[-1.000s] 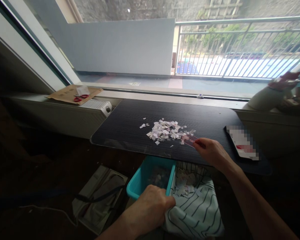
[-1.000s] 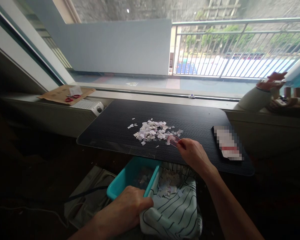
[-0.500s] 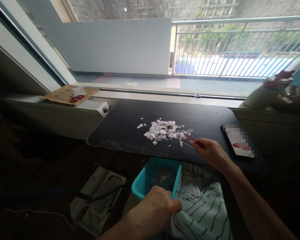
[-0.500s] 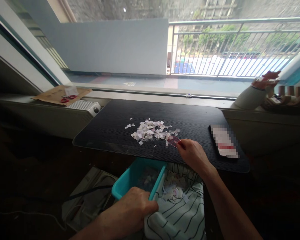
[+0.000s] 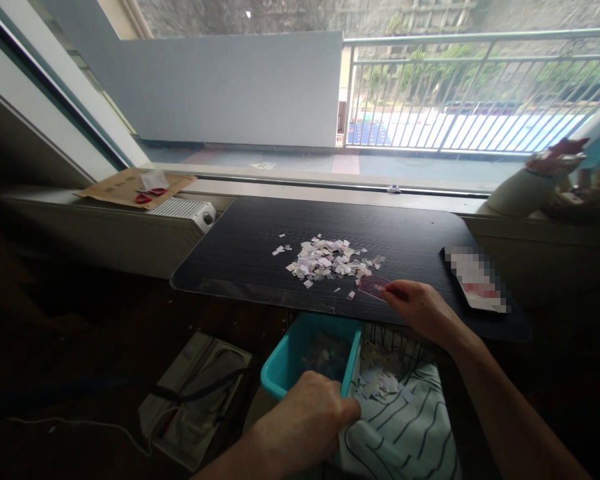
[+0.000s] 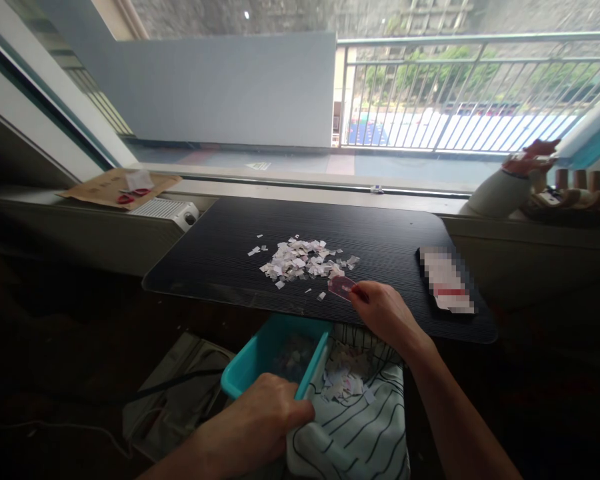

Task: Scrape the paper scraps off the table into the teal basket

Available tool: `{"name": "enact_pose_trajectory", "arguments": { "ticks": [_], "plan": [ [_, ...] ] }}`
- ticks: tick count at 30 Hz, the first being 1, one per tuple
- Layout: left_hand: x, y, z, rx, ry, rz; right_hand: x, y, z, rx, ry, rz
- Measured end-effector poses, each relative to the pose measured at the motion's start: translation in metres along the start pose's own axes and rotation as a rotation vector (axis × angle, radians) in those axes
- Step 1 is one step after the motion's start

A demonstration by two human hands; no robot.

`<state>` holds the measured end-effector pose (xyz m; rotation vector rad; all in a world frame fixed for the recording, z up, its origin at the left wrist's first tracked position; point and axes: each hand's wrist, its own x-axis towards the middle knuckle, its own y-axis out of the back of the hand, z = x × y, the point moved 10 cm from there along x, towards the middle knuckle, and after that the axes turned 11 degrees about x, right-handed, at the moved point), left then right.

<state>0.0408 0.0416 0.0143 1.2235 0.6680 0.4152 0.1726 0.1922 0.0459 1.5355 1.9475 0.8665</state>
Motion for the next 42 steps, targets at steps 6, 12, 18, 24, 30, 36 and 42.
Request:
{"name": "enact_pose_trajectory", "arguments": {
  "ticks": [6,12,18,24,30,36,42],
  "plan": [
    [0.001,-0.003,0.000,0.011,-0.001,0.006,0.004,0.002,-0.001,-0.018,0.003,0.044],
    [0.000,-0.002,0.000,0.009,-0.005,0.008,0.001,-0.003,-0.004,0.031,-0.005,-0.016],
    [0.001,-0.002,0.002,0.022,-0.008,0.009,-0.005,0.003,-0.007,-0.078,-0.025,-0.006],
    [0.001,-0.002,0.002,0.009,-0.005,-0.003,-0.007,0.013,0.002,-0.153,-0.054,0.054],
    [0.003,-0.002,0.002,0.010,-0.005,-0.023,0.001,0.014,-0.010,-0.150,0.055,0.126],
    [0.006,0.002,0.004,0.001,-0.017,-0.035,0.003,-0.006,-0.020,-0.077,0.131,0.007],
    [0.014,0.007,0.009,0.006,-0.045,-0.067,0.002,-0.003,-0.017,-0.081,0.151,0.062]
  ]
}}
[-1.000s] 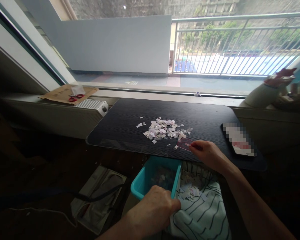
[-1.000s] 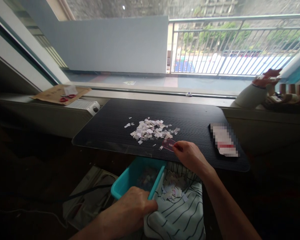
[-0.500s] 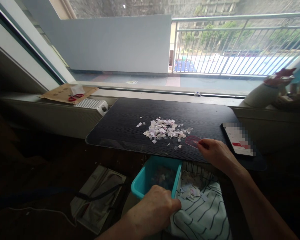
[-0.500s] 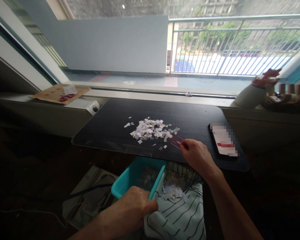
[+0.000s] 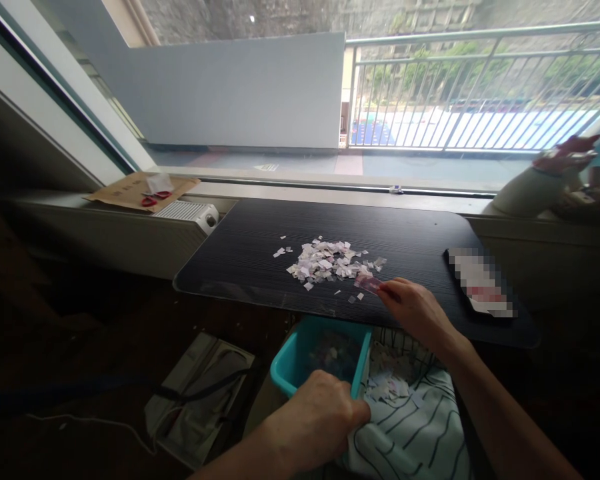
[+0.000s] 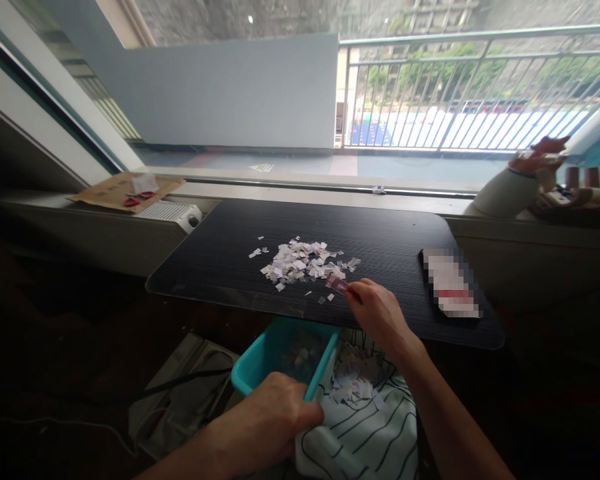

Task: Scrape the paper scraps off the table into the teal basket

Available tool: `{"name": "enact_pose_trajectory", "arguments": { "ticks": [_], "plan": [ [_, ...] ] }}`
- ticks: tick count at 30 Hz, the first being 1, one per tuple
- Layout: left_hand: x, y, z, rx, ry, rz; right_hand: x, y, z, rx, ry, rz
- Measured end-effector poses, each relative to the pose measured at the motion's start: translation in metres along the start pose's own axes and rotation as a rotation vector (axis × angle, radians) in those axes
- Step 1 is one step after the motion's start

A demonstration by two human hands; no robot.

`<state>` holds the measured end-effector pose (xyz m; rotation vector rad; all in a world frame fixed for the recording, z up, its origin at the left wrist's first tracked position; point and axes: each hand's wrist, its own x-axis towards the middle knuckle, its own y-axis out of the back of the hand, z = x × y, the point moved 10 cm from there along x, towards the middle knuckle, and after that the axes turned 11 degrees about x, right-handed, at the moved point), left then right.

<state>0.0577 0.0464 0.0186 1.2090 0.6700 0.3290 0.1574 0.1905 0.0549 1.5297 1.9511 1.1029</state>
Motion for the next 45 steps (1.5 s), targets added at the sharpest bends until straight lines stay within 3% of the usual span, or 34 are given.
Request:
{"name": "enact_pose_trajectory", "arguments": {
  "ticks": [4,10,15,21,26,32,35,40,45],
  "plan": [
    [0.004,0.001,0.002,0.043,-0.016,0.024,-0.006,-0.009,-0.009,0.066,0.060,-0.094],
    [0.018,-0.002,0.002,0.050,-0.007,-0.008,0.002,-0.005,0.009,0.063,0.012,0.027],
    [0.025,-0.009,0.000,0.066,0.020,-0.083,-0.002,-0.016,0.003,0.215,0.068,-0.092],
    [0.030,-0.010,-0.007,0.020,0.095,-0.027,0.002,-0.002,0.013,0.171,0.026,0.018],
    [0.037,-0.020,-0.011,0.043,0.059,0.030,0.008,-0.013,0.003,0.093,0.058,-0.093],
    [0.036,-0.018,-0.016,0.058,0.028,0.073,-0.011,-0.009,0.006,0.208,0.017,-0.094],
    [0.034,-0.016,-0.015,0.138,-0.017,0.071,-0.024,-0.019,0.008,0.240,0.012,-0.073],
    [0.030,-0.014,-0.015,0.183,-0.036,0.165,-0.048,-0.029,0.004,0.336,0.064,-0.047],
    [0.022,-0.009,-0.019,0.144,0.005,0.173,-0.038,-0.018,-0.005,0.261,0.082,-0.004]
  ]
}}
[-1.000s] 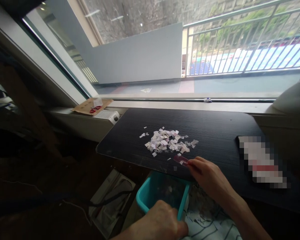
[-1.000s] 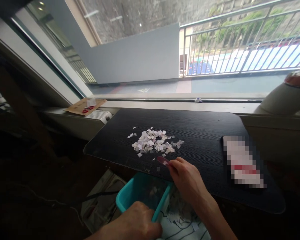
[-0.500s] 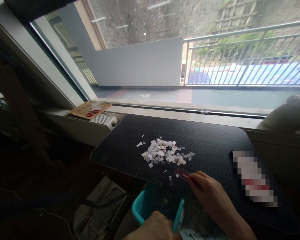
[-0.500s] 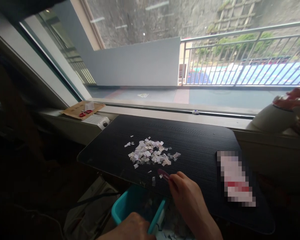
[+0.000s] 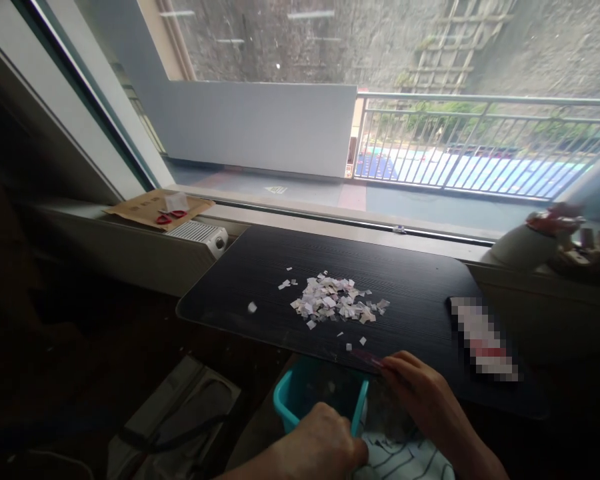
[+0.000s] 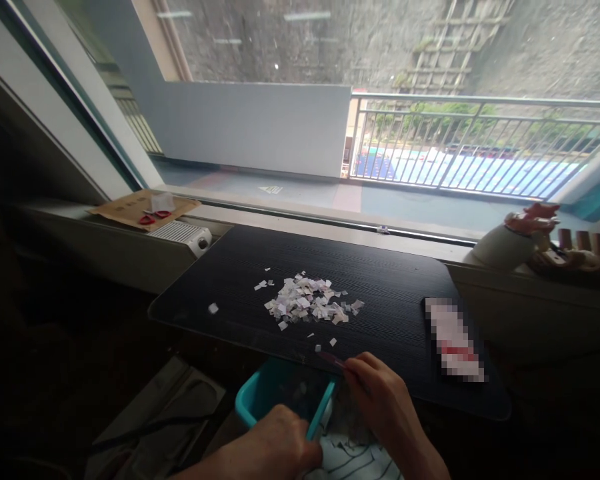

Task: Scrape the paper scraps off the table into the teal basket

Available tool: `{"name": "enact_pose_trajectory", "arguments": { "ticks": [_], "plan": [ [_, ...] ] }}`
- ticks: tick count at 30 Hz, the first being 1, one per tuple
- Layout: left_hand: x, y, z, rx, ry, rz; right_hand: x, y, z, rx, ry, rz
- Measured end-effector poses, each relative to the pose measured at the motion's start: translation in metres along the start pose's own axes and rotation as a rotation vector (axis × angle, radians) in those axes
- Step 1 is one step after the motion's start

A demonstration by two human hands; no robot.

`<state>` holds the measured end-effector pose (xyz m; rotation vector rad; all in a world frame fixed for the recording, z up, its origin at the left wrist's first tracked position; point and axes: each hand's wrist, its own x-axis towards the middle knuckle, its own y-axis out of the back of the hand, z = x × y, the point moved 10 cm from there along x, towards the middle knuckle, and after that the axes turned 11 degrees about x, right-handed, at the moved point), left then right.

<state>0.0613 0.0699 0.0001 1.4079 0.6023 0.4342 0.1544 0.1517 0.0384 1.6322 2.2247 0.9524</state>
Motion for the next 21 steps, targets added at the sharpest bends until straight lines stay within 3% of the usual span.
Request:
{"name": "enact_pose_trajectory", "arguments": {
  "ticks": [4,9,15,21],
  "plan": [
    [-0.006,0.007,-0.005,-0.052,0.016,-0.039,0.013,-0.001,-0.008,-0.099,0.018,0.030],
    [-0.014,0.008,-0.011,-0.112,0.056,-0.074,-0.006,-0.015,-0.008,-0.027,0.024,-0.072],
    [-0.015,0.010,-0.010,-0.115,0.055,-0.110,0.003,0.018,0.006,-0.088,-0.024,0.072],
    [-0.016,0.013,-0.012,-0.129,0.043,-0.109,0.012,0.018,0.016,-0.151,-0.089,-0.043]
  ]
}}
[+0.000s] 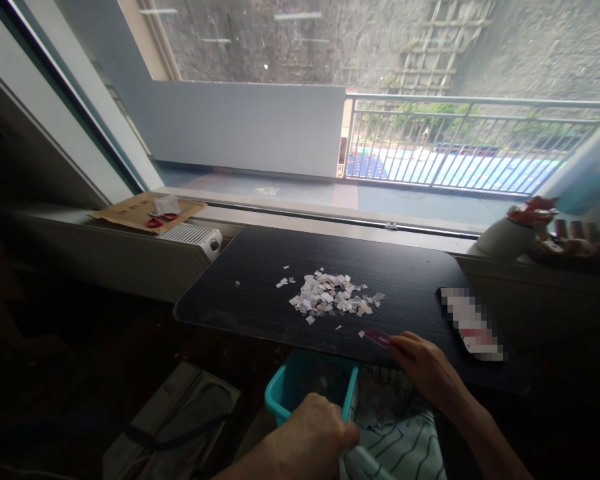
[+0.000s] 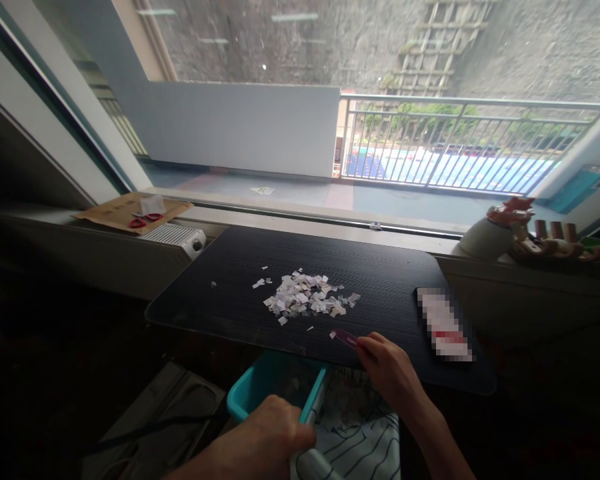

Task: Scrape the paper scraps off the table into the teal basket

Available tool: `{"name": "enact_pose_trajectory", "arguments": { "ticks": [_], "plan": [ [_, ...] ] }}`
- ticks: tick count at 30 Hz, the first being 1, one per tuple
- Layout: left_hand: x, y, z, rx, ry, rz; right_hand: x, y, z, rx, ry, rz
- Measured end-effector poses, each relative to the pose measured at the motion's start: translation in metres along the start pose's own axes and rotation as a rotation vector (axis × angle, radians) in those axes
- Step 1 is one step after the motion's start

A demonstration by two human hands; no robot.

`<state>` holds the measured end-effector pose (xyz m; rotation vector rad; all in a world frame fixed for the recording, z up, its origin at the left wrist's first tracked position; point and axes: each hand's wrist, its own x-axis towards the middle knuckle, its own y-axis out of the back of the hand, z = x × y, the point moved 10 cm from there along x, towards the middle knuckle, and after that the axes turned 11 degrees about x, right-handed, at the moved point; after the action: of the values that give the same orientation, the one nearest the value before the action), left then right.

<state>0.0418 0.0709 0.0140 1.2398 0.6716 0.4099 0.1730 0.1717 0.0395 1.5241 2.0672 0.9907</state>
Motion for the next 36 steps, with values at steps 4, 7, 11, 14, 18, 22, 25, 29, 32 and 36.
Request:
{"name": "enact_pose_trajectory", "arguments": {
  "ticks": [4,7,11,14,18,22,25,29,32,36],
  "plan": [
    [-0.008,-0.009,-0.010,-0.037,0.030,0.005,-0.017,0.002,0.000,-0.034,-0.036,-0.091],
    [-0.015,-0.012,-0.021,-0.039,0.101,0.027,-0.029,0.004,0.000,-0.036,-0.071,-0.172],
    [-0.017,-0.009,-0.029,-0.069,0.156,0.025,-0.028,0.014,0.003,-0.016,-0.089,-0.110],
    [-0.020,-0.008,-0.032,-0.093,0.168,0.025,-0.026,0.012,0.004,-0.022,-0.081,-0.102],
    [-0.033,-0.016,-0.043,-0.115,0.186,0.027,-0.021,-0.003,-0.010,-0.029,-0.054,-0.185],
    [-0.055,-0.025,-0.061,-0.085,0.214,-0.033,0.018,-0.023,-0.056,0.029,0.070,-0.143],
    [-0.073,-0.025,-0.078,-0.058,0.244,-0.050,0.070,-0.062,-0.112,0.050,0.229,-0.164],
    [-0.098,-0.024,-0.101,-0.052,0.254,-0.052,0.148,-0.125,-0.175,-0.013,0.336,-0.178],
    [-0.119,-0.022,-0.119,-0.006,0.271,-0.019,0.196,-0.165,-0.201,-0.036,0.361,-0.181],
    [-0.142,-0.022,-0.140,0.020,0.313,0.013,0.216,-0.199,-0.208,-0.060,0.383,-0.215]
  ]
}}
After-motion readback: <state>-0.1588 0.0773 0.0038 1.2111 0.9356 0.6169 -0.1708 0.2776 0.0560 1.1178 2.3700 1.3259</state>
